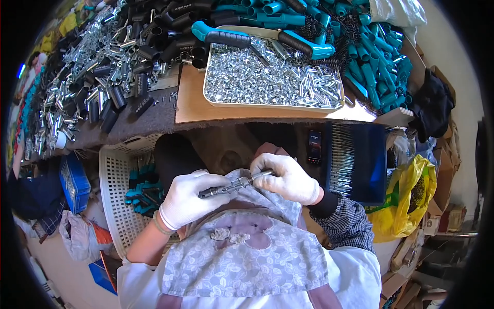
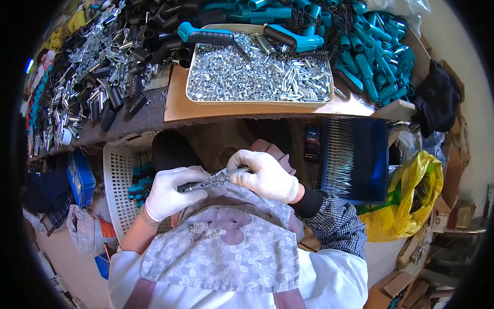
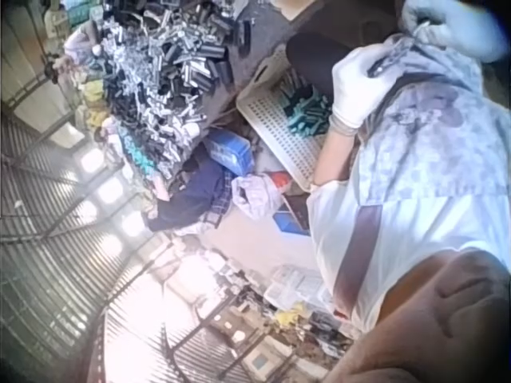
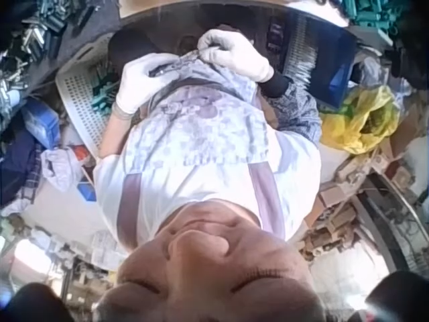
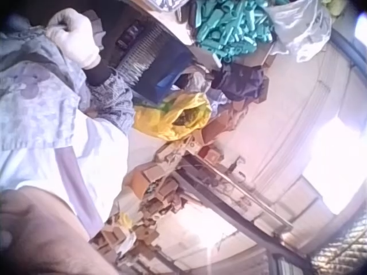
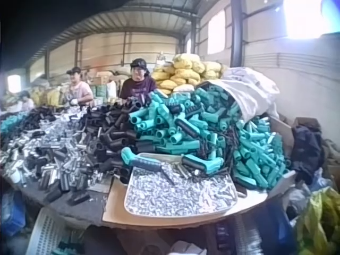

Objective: Assembling plastic and metal components of a handheld tool at a factory workbench.

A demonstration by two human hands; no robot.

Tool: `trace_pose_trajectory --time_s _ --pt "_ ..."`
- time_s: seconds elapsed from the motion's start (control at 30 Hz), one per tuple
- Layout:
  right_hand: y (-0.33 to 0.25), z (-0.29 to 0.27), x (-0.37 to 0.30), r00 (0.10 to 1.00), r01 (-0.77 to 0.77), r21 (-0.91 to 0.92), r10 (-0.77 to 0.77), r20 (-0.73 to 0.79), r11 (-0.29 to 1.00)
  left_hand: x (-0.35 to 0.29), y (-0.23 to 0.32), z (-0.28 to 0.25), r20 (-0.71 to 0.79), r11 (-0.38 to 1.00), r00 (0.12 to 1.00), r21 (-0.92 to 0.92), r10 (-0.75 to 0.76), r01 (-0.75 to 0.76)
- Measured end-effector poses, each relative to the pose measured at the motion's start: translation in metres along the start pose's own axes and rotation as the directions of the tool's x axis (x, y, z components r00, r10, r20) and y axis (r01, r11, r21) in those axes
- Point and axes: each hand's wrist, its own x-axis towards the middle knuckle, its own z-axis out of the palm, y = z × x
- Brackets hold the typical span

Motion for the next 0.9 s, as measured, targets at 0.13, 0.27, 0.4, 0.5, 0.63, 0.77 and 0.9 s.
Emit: trace_pose_trajectory --time_s 0.13,0.27,0.4,0.5,0.63,0.77,0.9 --pt "0.01 0.009 -0.001 0.988 0.155 -0.16 -0.153 0.03 0.975 -0.004 -0.009 0.002 0.004 0.986 1.0 -0.162 -0.025 0.025" --pt "0.007 0.014 0.0 0.98 0.199 -0.265 -0.196 0.037 0.943 -0.005 -0.01 0.002 0.017 0.988 0.999 -0.15 0.027 -0.025" --pt "-0.006 0.009 0.003 0.994 0.11 -0.297 -0.101 0.045 0.949 -0.004 -0.008 0.007 -0.054 0.989 0.997 -0.137 0.055 -0.062" --pt "-0.003 0.005 0.003 0.992 0.122 -0.209 -0.111 0.067 0.97 -0.004 -0.004 0.007 -0.08 0.993 0.994 -0.095 0.067 -0.075" --pt "0.014 0.016 0.004 0.998 0.055 0.635 -0.042 -0.036 0.77 -0.001 0.004 0.003 -0.09 0.994 0.996 -0.106 0.006 -0.016" --pt "0.024 0.038 0.006 0.98 0.189 0.765 -0.172 -0.104 0.616 0.0 0.011 0.003 -0.097 0.998 0.995 -0.07 -0.013 0.006" --pt "0.019 0.047 0.008 0.975 0.222 0.793 -0.14 -0.173 0.567 0.001 0.014 0.005 -0.108 0.997 0.993 -0.066 -0.045 0.037"
